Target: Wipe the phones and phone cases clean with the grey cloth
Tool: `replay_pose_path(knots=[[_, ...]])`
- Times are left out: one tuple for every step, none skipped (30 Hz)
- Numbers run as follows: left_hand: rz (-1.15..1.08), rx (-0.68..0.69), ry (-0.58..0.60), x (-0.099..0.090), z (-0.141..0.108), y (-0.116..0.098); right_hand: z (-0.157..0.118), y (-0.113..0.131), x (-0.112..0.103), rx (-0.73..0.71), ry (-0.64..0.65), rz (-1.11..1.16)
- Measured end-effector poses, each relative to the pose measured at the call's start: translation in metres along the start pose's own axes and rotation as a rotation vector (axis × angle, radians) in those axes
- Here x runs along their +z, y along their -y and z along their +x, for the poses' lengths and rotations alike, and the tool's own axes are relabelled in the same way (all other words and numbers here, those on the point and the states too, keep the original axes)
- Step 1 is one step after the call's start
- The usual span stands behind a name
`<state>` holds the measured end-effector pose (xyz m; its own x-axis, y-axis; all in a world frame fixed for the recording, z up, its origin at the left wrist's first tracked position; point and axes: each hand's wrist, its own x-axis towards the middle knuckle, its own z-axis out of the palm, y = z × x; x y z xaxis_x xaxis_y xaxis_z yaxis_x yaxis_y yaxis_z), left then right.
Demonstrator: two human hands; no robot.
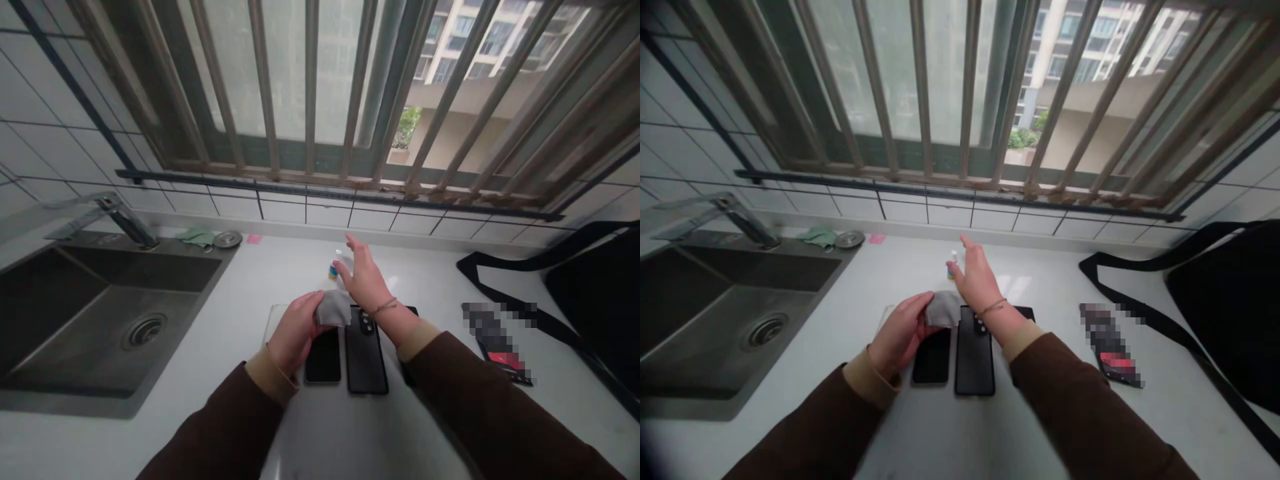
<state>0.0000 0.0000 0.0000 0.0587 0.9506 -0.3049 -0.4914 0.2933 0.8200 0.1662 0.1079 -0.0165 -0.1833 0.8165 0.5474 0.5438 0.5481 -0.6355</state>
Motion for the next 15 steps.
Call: replay_pose_path(knots=[[-0.014, 0.004, 0.008, 0.0, -0.001, 0.0, -0.005, 0.006, -0.012, 0.055, -0.018, 0.029], [-0.03, 0.007, 0.022, 0.0, -0.002, 0.0, -0.011, 0.013, -0.024, 0.133, -0.01, 0.076], [-0.043, 0.01, 0.046, 0.0, -0.003, 0.0, -0.02, 0.02, -0.035, 0.171, 0.032, 0.095], [-0.053, 0.01, 0.077, 0.001, -0.004, 0.0, -0.03, 0.026, -0.046, 0.196, 0.085, 0.111], [-0.053, 0.007, 0.114, 0.002, -0.006, 0.0, -0.041, 0.032, -0.054, 0.237, 0.181, 0.158], [-0.043, 0.002, 0.149, 0.003, -0.008, 0.001, -0.053, 0.038, -0.059, 0.349, 0.353, 0.319], [-0.019, -0.005, 0.18, 0.004, -0.009, 0.001, -0.065, 0.043, -0.063, 0.47, 0.459, 0.484], [0.015, -0.009, 0.203, 0.006, -0.011, 0.003, -0.075, 0.047, -0.064, 0.556, 0.48, 0.629], [0.057, -0.01, 0.222, 0.007, -0.012, 0.004, -0.084, 0.051, -0.064, 0.612, 0.415, 0.752], [0.103, -0.012, 0.236, 0.008, -0.013, 0.005, -0.091, 0.054, -0.062, 0.651, 0.356, 0.851], [0.155, -0.013, 0.243, 0.009, -0.014, 0.005, -0.097, 0.056, -0.061, 0.675, 0.289, 0.924], [0.216, -0.012, 0.24, 0.008, -0.015, 0.004, -0.101, 0.057, -0.06, 0.693, 0.228, 0.976], [0.298, 0.006, 0.213, 0.005, -0.017, 0.002, -0.103, 0.058, -0.059, 0.711, 0.181, 1.013], [0.415, 0.044, 0.169, 0.001, -0.019, -0.002, -0.104, 0.057, -0.059, 0.729, 0.141, 1.042], [0.566, 0.098, 0.105, -0.004, -0.022, -0.007, -0.105, 0.056, -0.06, 0.747, 0.106, 1.072]])
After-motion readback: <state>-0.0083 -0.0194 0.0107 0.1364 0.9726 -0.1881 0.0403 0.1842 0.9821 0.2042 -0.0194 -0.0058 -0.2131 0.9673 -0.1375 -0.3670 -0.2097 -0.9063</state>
